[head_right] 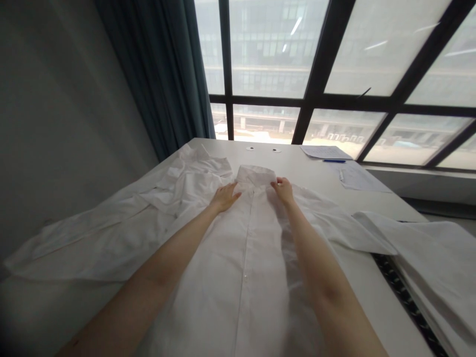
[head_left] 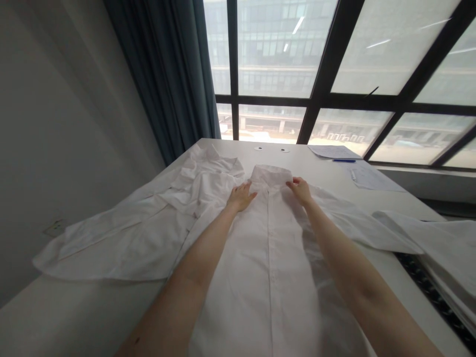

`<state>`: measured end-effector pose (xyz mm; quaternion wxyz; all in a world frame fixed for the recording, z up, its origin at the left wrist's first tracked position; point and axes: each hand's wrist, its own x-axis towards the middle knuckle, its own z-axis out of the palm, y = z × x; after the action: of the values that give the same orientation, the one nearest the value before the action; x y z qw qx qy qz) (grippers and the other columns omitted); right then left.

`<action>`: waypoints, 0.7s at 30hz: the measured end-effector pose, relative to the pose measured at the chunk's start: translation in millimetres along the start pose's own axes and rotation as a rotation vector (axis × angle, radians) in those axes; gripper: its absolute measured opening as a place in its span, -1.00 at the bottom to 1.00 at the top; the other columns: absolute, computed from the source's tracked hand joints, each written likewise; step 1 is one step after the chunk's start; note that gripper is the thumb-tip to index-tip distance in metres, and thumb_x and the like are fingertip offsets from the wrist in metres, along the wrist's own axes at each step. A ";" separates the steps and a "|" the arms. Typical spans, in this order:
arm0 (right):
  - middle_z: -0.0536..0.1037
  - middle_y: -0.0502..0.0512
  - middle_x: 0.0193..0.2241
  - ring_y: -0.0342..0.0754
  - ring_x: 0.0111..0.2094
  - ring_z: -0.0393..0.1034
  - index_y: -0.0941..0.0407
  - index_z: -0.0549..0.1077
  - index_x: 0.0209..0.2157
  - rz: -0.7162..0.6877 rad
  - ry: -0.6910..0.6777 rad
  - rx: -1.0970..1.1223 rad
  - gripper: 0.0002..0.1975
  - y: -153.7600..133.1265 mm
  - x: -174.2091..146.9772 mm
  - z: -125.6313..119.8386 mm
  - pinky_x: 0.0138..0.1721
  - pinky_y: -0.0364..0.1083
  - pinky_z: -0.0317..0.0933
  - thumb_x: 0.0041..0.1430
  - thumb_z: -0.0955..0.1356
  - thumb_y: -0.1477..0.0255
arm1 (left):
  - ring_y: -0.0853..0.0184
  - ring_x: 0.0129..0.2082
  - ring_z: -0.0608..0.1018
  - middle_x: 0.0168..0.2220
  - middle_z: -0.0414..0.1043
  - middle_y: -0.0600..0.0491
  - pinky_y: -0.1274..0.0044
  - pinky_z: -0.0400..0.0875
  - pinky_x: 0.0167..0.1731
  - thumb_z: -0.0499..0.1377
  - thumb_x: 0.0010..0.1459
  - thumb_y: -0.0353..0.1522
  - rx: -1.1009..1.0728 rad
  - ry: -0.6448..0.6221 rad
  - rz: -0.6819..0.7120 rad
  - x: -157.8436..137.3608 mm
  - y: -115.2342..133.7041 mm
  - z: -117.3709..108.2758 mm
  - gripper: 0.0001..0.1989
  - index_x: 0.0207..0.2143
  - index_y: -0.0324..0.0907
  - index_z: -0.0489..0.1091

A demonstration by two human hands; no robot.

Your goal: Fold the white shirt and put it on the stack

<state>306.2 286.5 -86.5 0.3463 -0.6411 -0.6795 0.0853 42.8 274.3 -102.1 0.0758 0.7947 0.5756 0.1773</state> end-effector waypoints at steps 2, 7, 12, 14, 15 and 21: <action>0.56 0.20 -0.16 0.06 -0.12 0.40 0.18 0.51 -0.12 -0.025 0.067 0.082 -0.61 0.1 -8.7 -3.3 -0.12 -0.03 0.25 0.18 0.20 0.28 | 0.15 0.22 0.25 0.22 0.20 -0.17 0.29 0.08 0.19 -0.06 0.32 -0.19 -0.056 0.098 -0.066 4.6 6.9 0.6 -0.45 0.28 -0.22 0.01; 0.58 0.16 -0.22 0.02 -0.19 0.41 0.17 0.51 -0.17 -0.065 0.163 0.198 -0.63 0.8 -31.3 -0.5 -0.16 -0.03 0.25 0.17 0.21 0.27 | 0.14 0.18 0.28 0.17 0.19 -0.13 0.31 0.17 0.15 0.22 0.14 -0.38 -0.303 0.365 -0.140 11.7 36.1 7.1 -0.41 0.22 -0.11 0.16; 0.56 0.15 -0.24 0.05 -0.12 0.35 0.11 0.57 -0.31 -0.089 0.211 0.167 -0.79 1.2 -46.2 1.2 0.03 0.04 0.12 0.06 0.32 0.37 | 0.23 0.06 0.42 0.00 0.43 -0.03 0.39 0.27 0.09 0.23 0.12 -0.47 -0.498 0.407 -0.031 4.4 43.0 15.6 -0.87 -0.25 -0.15 0.52; 0.53 0.16 -0.21 0.07 -0.08 0.31 0.09 0.59 -0.32 -0.077 0.222 0.138 -0.80 2.1 -50.2 0.2 0.06 0.05 0.08 0.05 0.32 0.42 | 0.27 -0.07 0.52 -0.14 0.52 -0.02 0.44 0.36 -0.02 0.21 0.15 -0.46 -0.550 0.383 -0.024 0.8 38.2 16.9 -0.89 -0.26 -0.18 0.52; 0.51 0.16 -0.20 0.07 -0.07 0.29 0.08 0.60 -0.32 -0.066 0.226 0.124 -0.79 2.8 -52.1 -0.4 0.07 0.05 0.08 0.04 0.32 0.45 | 0.27 -0.13 0.54 -0.19 0.54 -0.01 0.45 0.39 -0.07 0.21 0.15 -0.45 -0.572 0.370 -0.026 -0.8 35.6 16.8 -0.89 -0.26 -0.19 0.52; 0.45 0.17 -0.25 0.08 -0.11 0.27 0.08 0.61 -0.28 0.021 0.223 0.087 -0.69 6.3 -59.1 -1.4 0.05 0.06 0.10 0.00 0.27 0.53 | 0.28 -0.10 0.52 -0.15 0.51 0.03 0.46 0.37 -0.03 0.27 0.04 -0.52 -0.630 0.322 -0.022 -9.5 32.4 9.3 -0.86 -0.34 -0.14 0.54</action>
<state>308.4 232.1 -110.3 0.4464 -0.6380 -0.6257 0.0466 72.4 255.6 -102.0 0.2274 0.6881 0.5056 0.4682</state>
